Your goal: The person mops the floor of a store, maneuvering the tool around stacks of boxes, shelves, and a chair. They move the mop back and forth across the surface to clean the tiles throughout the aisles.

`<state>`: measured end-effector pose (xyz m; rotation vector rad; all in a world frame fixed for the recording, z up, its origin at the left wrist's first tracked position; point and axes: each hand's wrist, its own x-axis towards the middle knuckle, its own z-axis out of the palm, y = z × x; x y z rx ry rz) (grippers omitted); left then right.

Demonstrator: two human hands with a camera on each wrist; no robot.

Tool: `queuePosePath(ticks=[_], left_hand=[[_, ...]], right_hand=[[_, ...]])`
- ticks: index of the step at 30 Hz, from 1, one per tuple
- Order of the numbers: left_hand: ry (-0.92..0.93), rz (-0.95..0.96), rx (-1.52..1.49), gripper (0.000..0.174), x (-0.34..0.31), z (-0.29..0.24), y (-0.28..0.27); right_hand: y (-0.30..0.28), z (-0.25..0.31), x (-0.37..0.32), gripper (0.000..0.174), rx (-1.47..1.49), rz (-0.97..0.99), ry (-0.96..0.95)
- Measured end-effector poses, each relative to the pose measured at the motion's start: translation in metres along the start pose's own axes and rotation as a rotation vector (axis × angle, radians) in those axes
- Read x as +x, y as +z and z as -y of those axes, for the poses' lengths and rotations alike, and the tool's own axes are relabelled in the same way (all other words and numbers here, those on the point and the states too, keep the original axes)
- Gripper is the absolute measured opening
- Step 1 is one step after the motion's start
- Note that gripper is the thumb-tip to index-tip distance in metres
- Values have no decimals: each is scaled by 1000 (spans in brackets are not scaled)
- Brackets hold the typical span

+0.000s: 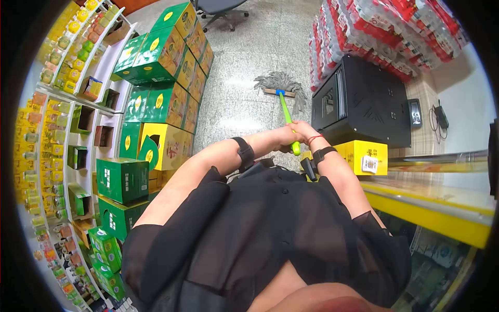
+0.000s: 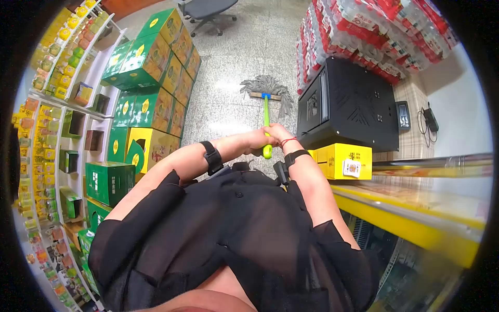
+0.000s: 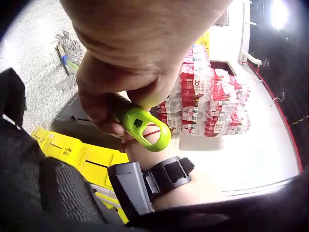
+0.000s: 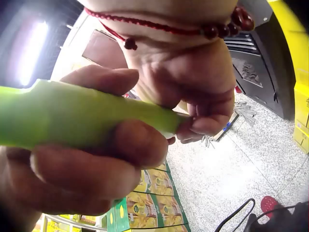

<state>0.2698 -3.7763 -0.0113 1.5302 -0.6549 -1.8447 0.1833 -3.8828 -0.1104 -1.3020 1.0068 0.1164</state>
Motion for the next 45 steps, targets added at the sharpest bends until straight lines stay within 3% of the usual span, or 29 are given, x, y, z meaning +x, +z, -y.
queuePosePath(ticks=[8, 14, 16, 19, 21, 26, 31, 33, 37, 45], left_hand=[[-40, -39, 76, 17, 27, -53, -46], [67, -72, 49, 20, 101, -66, -88], [16, -82, 65, 16, 113, -89, -101], [-58, -38, 62, 15, 130, -142, -121], [18, -45, 6, 16, 144, -180, -126], [6, -149, 77, 22, 194, -246, -140], [-61, -143, 75, 30, 261, -256, -174], [-80, -142, 72, 29, 265, -273, -176], [-91, -174, 82, 25, 280, -307, -194], [-36, -115, 102, 22, 342, -359, -257]], right_hand=[[-20, 49, 50, 29, -17, -10, -43], [-47, 88, 109, 30, -74, 16, -34], [-62, 107, 129, 32, -21, 25, -45], [-90, 135, 167, 33, -179, 8, 24], [-112, 157, 190, 31, 42, 54, 18], [-167, 192, 247, 31, 6, 49, -24], [-205, 215, 299, 34, -250, 107, -49], [-207, 209, 325, 33, -88, 39, -113], [-224, 267, 309, 33, 58, 121, 3], [-258, 315, 395, 33, -22, 99, -35]])
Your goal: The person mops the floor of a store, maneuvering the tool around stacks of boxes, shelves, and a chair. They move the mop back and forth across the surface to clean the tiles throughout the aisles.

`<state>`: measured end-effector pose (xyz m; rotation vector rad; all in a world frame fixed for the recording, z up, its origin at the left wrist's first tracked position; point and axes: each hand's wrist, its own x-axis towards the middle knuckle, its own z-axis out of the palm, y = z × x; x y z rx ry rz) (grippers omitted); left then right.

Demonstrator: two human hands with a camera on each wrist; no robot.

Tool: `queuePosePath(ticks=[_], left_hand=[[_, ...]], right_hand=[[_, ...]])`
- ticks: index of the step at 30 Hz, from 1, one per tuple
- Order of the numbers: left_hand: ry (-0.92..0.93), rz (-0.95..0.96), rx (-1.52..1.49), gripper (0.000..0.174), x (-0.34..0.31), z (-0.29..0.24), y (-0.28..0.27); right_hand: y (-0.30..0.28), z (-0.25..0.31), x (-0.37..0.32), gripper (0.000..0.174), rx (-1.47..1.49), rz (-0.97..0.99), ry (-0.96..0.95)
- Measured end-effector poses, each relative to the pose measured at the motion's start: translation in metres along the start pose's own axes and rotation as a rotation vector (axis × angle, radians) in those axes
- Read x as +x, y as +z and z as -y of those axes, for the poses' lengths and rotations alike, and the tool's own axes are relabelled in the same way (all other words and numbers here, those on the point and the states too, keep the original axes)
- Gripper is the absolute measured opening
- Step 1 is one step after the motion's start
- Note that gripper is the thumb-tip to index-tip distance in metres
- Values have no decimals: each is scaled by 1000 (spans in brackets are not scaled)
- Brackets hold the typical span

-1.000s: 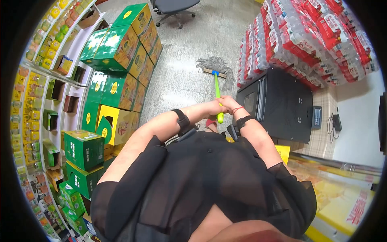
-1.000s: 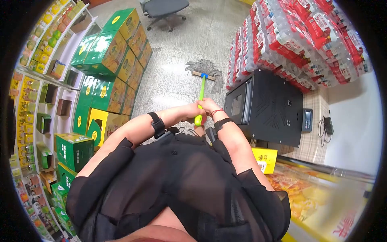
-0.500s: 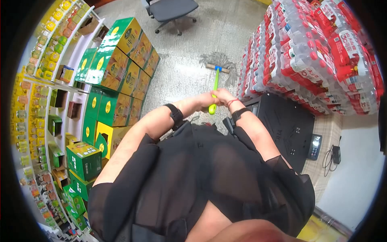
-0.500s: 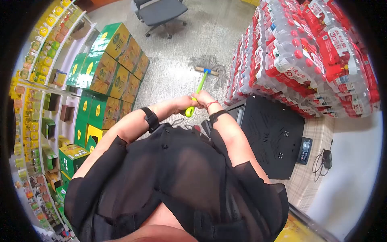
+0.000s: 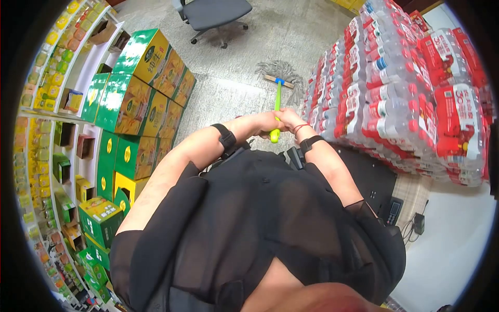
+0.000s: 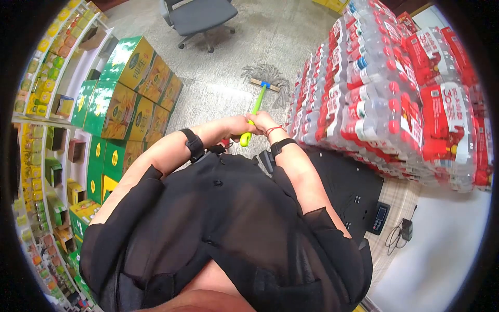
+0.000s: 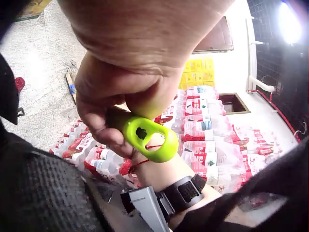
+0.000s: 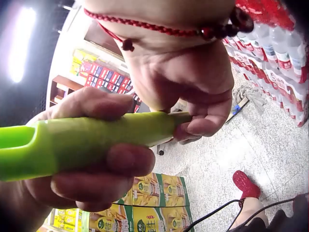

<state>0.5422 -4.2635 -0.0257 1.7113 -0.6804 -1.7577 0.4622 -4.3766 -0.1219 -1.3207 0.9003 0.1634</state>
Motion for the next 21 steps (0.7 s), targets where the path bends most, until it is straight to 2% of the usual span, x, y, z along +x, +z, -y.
queuePosePath(ticks=[4, 6, 8, 10, 12, 14, 16, 20, 21], left_hand=[[25, 12, 31, 20, 34, -40, -49], [56, 29, 64, 19, 47, -70, -83], [-1, 50, 70, 18, 69, -89, -111], [16, 72, 91, 18, 68, -117, -136], [55, 123, 55, 19, 73, -142, -154], [50, 170, 60, 19, 109, -144, -166], [37, 217, 67, 19, 121, -152, -170], [12, 188, 135, 19, 150, -170, -175], [6, 193, 133, 19, 157, -171, -176]], right_hand=[[-20, 47, 43, 34, -23, -78, 23], [-34, 63, 82, 31, 10, -100, -30], [-40, 102, 85, 30, 86, -49, 63], [-46, 127, 101, 29, 91, -48, 61], [-54, 145, 119, 28, 52, -86, -13], [-63, 157, 125, 27, 80, -94, 21], [-70, 171, 122, 27, 311, 15, 82], [-88, 186, 135, 26, 237, -132, 126], [-95, 177, 147, 26, 294, -104, 131]])
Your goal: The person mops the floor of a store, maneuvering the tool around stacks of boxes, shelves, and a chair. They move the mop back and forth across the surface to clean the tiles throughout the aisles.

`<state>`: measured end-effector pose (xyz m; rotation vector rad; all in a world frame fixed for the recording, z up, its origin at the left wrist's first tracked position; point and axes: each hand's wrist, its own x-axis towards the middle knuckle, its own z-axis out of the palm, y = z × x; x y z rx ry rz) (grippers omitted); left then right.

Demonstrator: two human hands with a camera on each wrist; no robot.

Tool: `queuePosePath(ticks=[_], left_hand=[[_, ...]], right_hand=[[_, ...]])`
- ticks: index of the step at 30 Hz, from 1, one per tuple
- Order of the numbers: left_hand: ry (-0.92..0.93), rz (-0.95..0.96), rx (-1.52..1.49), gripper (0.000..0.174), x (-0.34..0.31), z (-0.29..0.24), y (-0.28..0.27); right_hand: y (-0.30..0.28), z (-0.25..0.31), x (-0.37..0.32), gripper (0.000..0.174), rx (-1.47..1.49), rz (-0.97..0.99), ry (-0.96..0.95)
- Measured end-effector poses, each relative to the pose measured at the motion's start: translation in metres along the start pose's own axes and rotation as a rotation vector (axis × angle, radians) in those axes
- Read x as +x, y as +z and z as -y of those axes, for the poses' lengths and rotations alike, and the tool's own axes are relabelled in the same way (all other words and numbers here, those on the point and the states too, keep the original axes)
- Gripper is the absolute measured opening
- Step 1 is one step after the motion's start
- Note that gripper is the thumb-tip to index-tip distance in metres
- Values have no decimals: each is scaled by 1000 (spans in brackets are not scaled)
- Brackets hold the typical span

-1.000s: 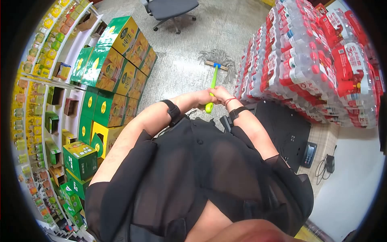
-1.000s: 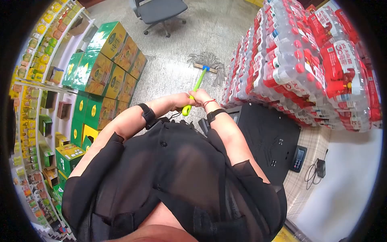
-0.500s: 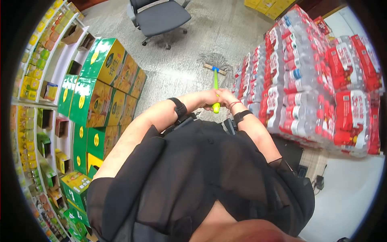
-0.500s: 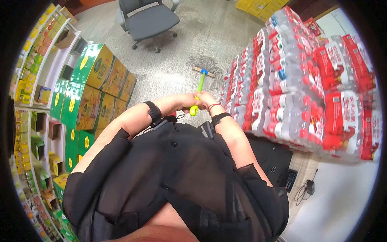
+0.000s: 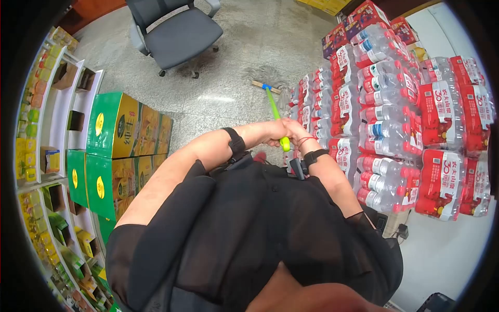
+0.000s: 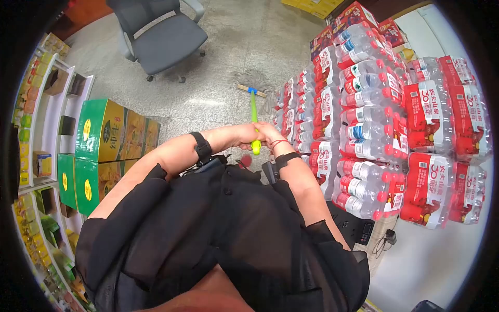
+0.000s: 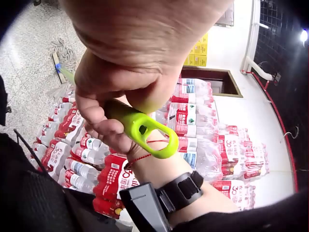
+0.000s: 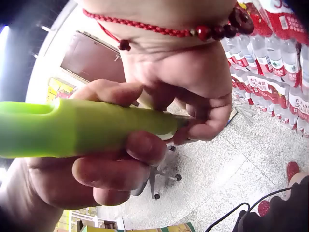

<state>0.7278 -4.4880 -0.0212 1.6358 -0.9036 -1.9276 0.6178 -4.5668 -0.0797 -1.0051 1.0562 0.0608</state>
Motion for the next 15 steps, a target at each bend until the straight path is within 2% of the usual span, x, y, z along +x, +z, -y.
queuePosePath(ticks=[2, 4, 8, 13, 15], left_hand=[[-7, 12, -3, 20, 15, -3, -7], [65, -24, -61, 20, 22, -11, -16], [29, -10, -9, 20, 29, -42, -39], [-21, 7, -10, 22, 91, -73, -83], [4, -24, -40, 22, 112, -105, -100]], right_hand=[[-12, 6, 19, 26, -1, 9, -1], [-19, 14, 34, 26, 4, 25, -10], [-35, 32, 69, 27, -13, -9, -70], [-61, 87, 106, 28, -66, -31, -92], [-81, 123, 124, 27, 57, 97, -131]])
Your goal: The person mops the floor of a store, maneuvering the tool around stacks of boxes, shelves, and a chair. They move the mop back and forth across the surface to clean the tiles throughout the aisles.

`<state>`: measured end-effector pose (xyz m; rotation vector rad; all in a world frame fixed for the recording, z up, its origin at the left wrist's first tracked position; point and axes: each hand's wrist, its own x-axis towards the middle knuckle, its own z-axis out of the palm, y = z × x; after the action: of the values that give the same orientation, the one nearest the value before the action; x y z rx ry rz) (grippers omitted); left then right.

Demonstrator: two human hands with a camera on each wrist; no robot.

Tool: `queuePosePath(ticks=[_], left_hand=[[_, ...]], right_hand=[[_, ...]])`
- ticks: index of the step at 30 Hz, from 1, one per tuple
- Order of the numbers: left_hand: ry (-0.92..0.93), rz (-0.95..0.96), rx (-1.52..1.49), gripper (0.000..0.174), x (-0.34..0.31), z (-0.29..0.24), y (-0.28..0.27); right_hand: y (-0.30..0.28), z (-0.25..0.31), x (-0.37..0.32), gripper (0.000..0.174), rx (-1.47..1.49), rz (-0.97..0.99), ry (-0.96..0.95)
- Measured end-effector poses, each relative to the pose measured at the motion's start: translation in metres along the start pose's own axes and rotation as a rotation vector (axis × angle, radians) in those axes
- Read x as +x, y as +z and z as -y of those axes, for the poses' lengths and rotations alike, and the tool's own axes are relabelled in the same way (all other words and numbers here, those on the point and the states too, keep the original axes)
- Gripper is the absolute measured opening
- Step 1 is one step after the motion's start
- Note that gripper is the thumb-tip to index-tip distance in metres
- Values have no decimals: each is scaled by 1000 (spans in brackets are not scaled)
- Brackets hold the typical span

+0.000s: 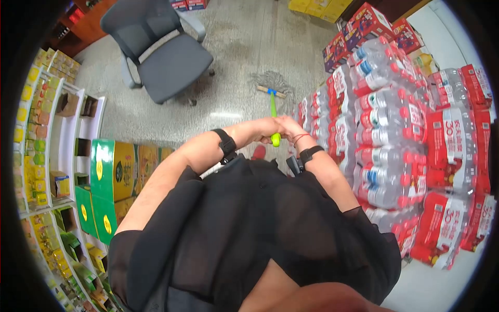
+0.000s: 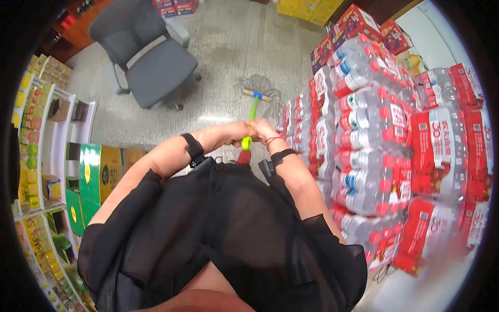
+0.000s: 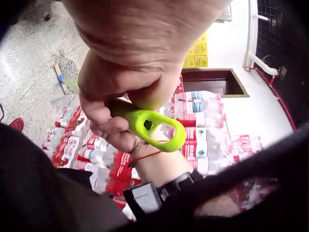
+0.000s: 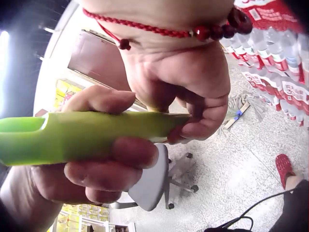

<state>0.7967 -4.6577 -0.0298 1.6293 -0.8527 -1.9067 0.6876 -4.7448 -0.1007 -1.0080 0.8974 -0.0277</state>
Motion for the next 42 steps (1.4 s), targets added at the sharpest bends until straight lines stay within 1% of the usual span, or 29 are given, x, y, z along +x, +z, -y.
queuePosePath(ticks=[1, 3, 4, 5, 6, 8, 9, 10, 12, 14, 16, 17, 19, 22, 24, 26, 29, 31, 32, 33, 34, 36, 37, 38, 39, 40, 41, 42], left_hand=[[14, -16, -42, 22, 11, -17, -9], [-9, -43, -15, 23, 30, -49, -24], [-29, -55, -15, 24, 37, -63, -27], [-35, -55, 8, 23, 44, -76, -32], [-44, -53, -4, 23, 51, -84, -36], [-55, -67, -50, 14, 66, -95, -46], [-47, -98, -53, 22, 73, -99, -50], [-57, -104, -60, 22, 76, -105, -54], [-61, -124, -66, 21, 81, -119, -59], [-85, -122, -43, 21, 89, -131, -64], [-85, -108, -48, 14, 94, -146, -66], [-79, -101, -24, 15, 96, -154, -70], [-79, -106, -29, 15, 109, -163, -76], [-75, -96, -54, 16, 126, -173, -91], [-64, -78, -74, 16, 140, -182, -103], [-62, -92, -64, 17, 158, -190, -119], [-5, -60, -99, 18, 179, -220, -145], [22, -26, -87, 20, 211, -229, -167], [38, -4, -78, 23, 227, -235, -180], [75, -56, -128, 23, 226, -248, -189], [80, -48, -138, 23, 236, -257, -202], [46, -54, -89, 22, 257, -266, -228], [40, 7, -82, 20, 268, -270, -245], [34, 18, -88, 20, 278, -276, -259], [43, 35, -59, 19, 283, -285, -272], [53, 55, -25, 19, 290, -294, -282], [121, 48, -77, 20, 306, -296, -285], [112, 67, -75, 20, 317, -304, -291]], right_hand=[[-8, 17, 9, 26, -2, -33, 34], [-23, 50, 26, 26, -1, -51, 31], [-31, 61, 31, 26, -16, -78, 53], [-37, 68, 38, 26, 34, -107, 8], [-49, 74, 49, 26, 32, -103, 23], [-70, 83, 76, 27, -130, 3, 35], [-73, 92, 81, 28, -152, -6, 23], [-72, 100, 82, 28, -151, 5, 31], [-72, 114, 84, 27, -112, -42, -40], [-81, 120, 95, 27, -84, -60, -41], [-94, 127, 106, 26, -113, -34, -28], [-99, 130, 113, 26, -110, -35, -32], [-106, 138, 122, 24, -6, -59, -31], [-111, 157, 132, 24, -21, -115, -20], [-120, 169, 147, 24, -55, -110, 2], [-129, 184, 165, 24, -88, -104, 21], [-138, 219, 187, 26, -68, -127, 21], [-150, 244, 211, 26, -126, -151, 78], [-156, 253, 226, 26, -133, -163, 70], [-161, 259, 245, 27, -63, -169, 23], [-160, 266, 252, 28, 7, -175, -6], [-163, 292, 264, 29, -27, -207, 41], [-163, 305, 270, 30, -62, -204, 56], [-164, 315, 277, 30, -90, -204, 73], [-167, 322, 288, 33, -75, -152, 68], [-171, 330, 297, 33, -64, -164, 74], [-177, 336, 304, 35, -35, -198, 82], [-177, 346, 305, 38, -6, -232, 92]])
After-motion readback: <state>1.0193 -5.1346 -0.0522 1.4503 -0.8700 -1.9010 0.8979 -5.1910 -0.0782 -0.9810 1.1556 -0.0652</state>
